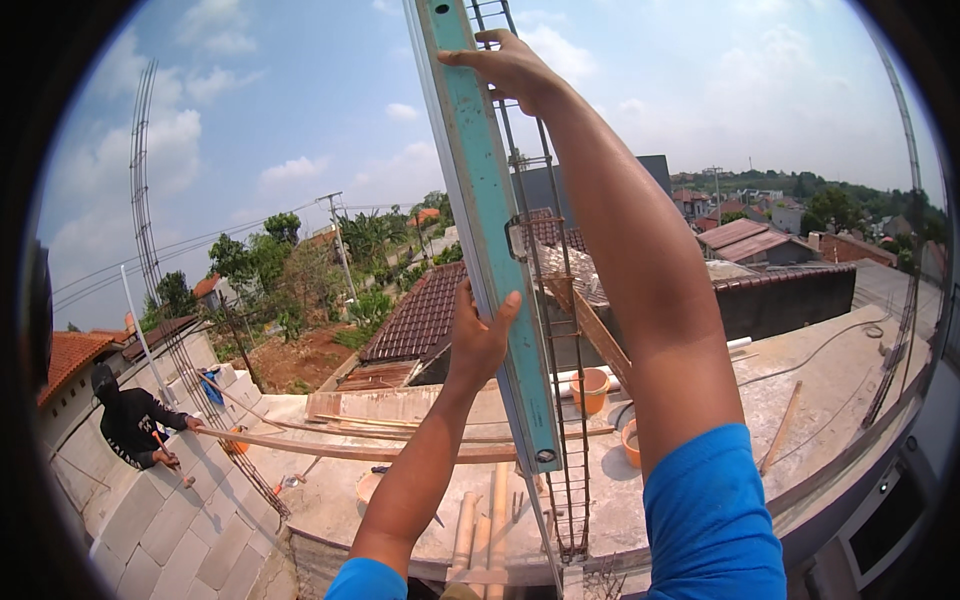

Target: The person secures wooden planks to a metal scaffolding frame using pliers to twist wire ties around the joints. They then use a spirit level to check the vertical alignment of the structure.

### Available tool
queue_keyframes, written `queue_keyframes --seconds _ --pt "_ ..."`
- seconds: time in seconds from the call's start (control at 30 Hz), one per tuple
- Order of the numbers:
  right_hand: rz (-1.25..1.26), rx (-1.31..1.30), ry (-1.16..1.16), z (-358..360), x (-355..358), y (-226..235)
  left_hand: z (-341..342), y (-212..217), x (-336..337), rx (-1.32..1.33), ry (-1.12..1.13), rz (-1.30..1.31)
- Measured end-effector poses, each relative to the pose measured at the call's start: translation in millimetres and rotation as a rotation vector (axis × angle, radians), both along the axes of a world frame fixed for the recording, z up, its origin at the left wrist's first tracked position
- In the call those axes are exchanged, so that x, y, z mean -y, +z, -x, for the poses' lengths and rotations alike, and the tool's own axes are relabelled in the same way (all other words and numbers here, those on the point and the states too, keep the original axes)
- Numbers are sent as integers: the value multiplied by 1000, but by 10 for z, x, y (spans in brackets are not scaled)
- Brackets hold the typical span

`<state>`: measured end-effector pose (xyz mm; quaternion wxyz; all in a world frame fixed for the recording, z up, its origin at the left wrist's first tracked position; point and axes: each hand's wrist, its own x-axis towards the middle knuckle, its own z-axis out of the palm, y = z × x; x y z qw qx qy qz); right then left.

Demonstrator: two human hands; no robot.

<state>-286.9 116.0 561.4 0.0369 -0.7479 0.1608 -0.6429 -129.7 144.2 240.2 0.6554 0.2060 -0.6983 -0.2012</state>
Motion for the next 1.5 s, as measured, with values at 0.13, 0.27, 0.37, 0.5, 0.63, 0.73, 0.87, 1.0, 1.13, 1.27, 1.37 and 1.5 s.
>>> queue_keyframes --seconds 0.13,0.27,0.37,0.5,0.63,0.73,0.87,1.0,1.13,1.27,1.37,1.5 --pt "-1 -9 -22 27 -35 -100 -38 -6 -9 7 -8 7" --pt "-24 -32 -1 86 -40 -167 -59 -31 -22 33 57 40" --pt "-57 -38 4 140 -16 -239 -23 2 -149 35 46 13" --pt "-72 -61 -6 138 -42 -297 -52 -8 -191 46 35 54" --pt "-104 -88 18 146 -94 -340 -110 -104 -131 86 99 47" --pt "-121 -110 18 176 -106 -402 -238 -346 -213 88 35 -30" --pt "-131 -115 -17 265 -88 -493 -775 -1019 -292 109 575 -25" --pt "-188 -119 20 204 -211 -650 -1567 -1864 -469 -112 1391 -37" --pt "-228 -65 46 221 -268 -943 -2129 -2354 -478 -941 991 -463" --pt "-276 -2 120 309 -239 -1220 -2337 -2570 -440 -1324 387 -658" --pt "-321 34 229 268 -235 -1566 -2465 -2815 -337 -1334 191 -540" --pt "-431 33 217 268 -343 -2172 -2420 -2949 -172 -1284 193 -569"
